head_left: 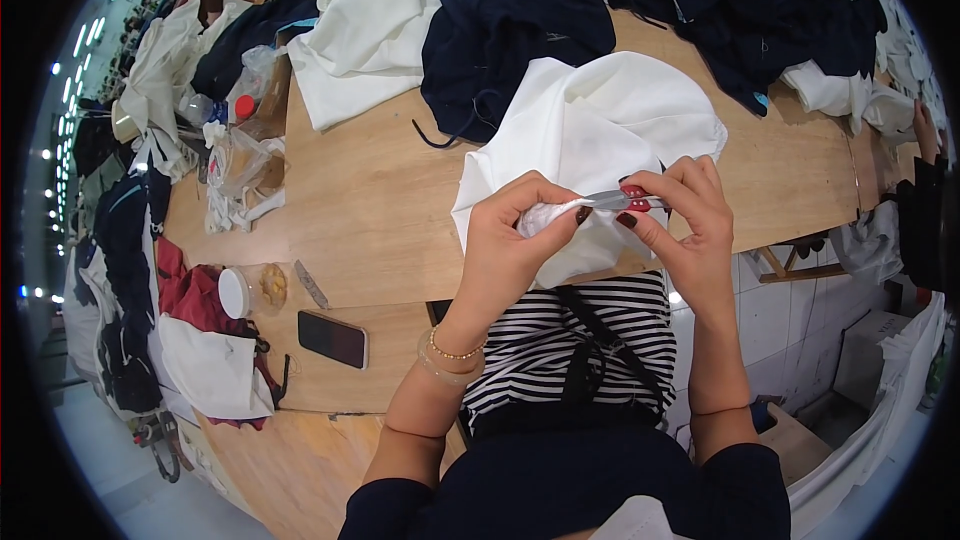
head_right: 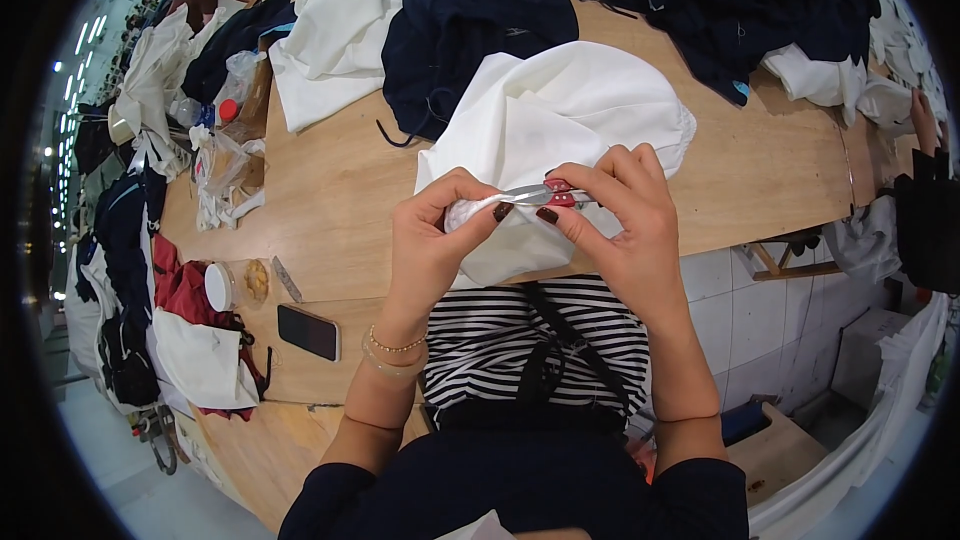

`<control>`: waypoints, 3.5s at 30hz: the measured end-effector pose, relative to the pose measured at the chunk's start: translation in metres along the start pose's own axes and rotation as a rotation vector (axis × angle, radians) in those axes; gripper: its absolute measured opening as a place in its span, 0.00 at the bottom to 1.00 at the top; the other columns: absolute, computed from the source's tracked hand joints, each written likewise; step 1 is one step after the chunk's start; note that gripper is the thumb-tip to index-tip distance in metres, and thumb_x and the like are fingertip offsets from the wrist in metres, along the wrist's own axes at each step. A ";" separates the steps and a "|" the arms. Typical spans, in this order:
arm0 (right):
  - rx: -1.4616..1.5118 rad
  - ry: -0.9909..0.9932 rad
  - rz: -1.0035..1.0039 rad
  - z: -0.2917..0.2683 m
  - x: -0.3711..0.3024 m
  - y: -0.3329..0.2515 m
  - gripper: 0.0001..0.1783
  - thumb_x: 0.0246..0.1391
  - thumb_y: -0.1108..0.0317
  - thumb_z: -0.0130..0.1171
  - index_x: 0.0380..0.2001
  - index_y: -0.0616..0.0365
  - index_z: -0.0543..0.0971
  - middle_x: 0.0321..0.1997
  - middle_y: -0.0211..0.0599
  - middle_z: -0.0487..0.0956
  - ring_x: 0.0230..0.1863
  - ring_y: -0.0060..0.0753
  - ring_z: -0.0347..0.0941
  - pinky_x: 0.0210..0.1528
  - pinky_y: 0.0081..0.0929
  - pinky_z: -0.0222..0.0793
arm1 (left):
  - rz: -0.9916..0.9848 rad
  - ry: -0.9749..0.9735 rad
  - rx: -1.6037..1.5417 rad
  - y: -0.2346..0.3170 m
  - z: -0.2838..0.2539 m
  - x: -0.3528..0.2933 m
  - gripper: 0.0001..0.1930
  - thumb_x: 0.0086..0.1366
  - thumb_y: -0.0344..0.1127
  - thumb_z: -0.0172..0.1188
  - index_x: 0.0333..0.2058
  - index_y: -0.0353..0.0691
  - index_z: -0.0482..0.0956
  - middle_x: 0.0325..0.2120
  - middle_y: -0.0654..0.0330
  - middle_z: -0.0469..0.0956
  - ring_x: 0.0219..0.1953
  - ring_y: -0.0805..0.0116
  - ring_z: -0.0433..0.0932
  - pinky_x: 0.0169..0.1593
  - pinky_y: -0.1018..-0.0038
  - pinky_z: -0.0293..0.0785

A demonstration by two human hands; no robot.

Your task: Trimming excess threads from white and navy blue garments using thread snips at a factory workbench.

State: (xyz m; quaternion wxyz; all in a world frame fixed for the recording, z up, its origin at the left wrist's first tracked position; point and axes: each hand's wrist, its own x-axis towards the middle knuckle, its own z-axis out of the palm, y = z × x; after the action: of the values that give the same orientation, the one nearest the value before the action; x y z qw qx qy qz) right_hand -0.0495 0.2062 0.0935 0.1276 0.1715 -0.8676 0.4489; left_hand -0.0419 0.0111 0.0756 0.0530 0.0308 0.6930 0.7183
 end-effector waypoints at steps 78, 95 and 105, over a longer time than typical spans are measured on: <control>-0.019 -0.044 -0.113 0.001 -0.001 0.003 0.15 0.35 0.66 0.69 0.32 0.56 0.81 0.25 0.28 0.69 0.31 0.30 0.57 0.36 0.27 0.54 | 0.194 -0.038 0.278 0.004 0.003 -0.002 0.09 0.52 0.18 0.62 0.33 0.35 0.80 0.26 0.64 0.74 0.28 0.78 0.70 0.30 0.83 0.63; -0.063 -0.051 -0.138 0.004 -0.001 0.003 0.16 0.34 0.66 0.69 0.32 0.55 0.81 0.26 0.28 0.71 0.31 0.31 0.58 0.37 0.27 0.53 | 0.231 -0.014 0.342 0.003 0.005 -0.002 0.09 0.50 0.19 0.62 0.32 0.35 0.80 0.25 0.63 0.74 0.25 0.74 0.71 0.28 0.80 0.64; -0.072 -0.074 -0.142 0.006 0.000 0.001 0.16 0.35 0.67 0.69 0.32 0.56 0.81 0.25 0.27 0.71 0.31 0.31 0.58 0.36 0.26 0.55 | 0.221 -0.026 0.350 0.003 0.005 -0.001 0.09 0.50 0.18 0.62 0.32 0.35 0.80 0.26 0.63 0.74 0.27 0.75 0.72 0.30 0.82 0.65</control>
State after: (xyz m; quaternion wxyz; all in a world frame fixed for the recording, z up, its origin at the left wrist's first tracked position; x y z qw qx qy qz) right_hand -0.0503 0.2015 0.0898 0.1328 0.2444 -0.8730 0.4006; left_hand -0.0403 0.0161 0.0785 -0.0232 0.1248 0.7990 0.5878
